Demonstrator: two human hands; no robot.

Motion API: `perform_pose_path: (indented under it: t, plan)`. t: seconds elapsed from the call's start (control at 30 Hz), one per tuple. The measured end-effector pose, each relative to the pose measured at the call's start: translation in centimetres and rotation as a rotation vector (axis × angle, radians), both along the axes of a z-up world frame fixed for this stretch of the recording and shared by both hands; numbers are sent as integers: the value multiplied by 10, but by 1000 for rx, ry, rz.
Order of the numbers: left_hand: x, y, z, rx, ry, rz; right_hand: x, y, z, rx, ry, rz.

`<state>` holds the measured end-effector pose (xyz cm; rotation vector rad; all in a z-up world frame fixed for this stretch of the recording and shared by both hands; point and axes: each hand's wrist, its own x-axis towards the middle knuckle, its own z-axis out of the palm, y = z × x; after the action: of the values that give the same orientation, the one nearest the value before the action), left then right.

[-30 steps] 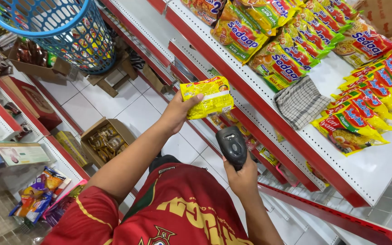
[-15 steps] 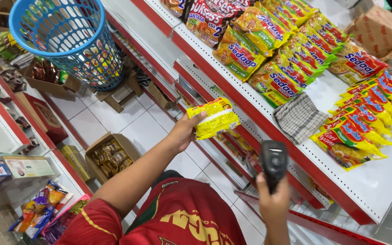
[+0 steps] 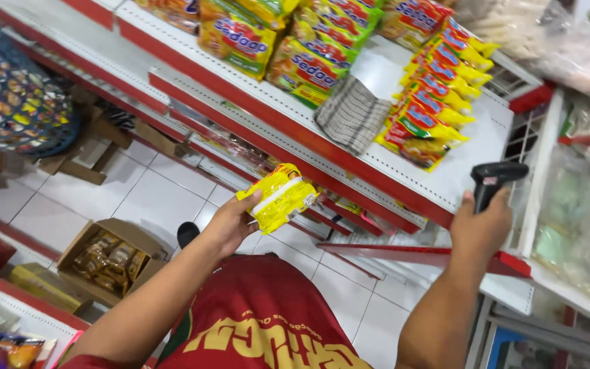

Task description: Clean noodle packages with a cloth and scan them using a handheld scanner.

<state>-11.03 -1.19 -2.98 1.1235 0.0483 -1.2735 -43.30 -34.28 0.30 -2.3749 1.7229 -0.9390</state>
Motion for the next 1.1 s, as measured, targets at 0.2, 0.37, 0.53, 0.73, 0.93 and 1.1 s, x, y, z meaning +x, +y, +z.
perform_pose_path:
  t: [0.2, 0.37, 0.53, 0.73, 0.93, 1.1]
  plan:
    - [-42, -19, 5, 7, -186, -139, 12, -45, -35, -27, 88, 10]
    - [-64, -52, 49, -117, -345, -252, 28, -42, -21, 1, 161, -80]
    - [-79, -90, 68, -208, -483, -237, 31, 59, 49, -88, -144, 307]
    - [-104, -136, 68, -337, -611, -178, 52, 121, 61, 32, -188, 934]
    - [-82, -167, 73, -368, -712, -277, 46, 73, 23, 187, -385, 584]
    - [-52, -206, 75, -393, -1529, -248, 52, 33, 16, 683, -1115, 709]
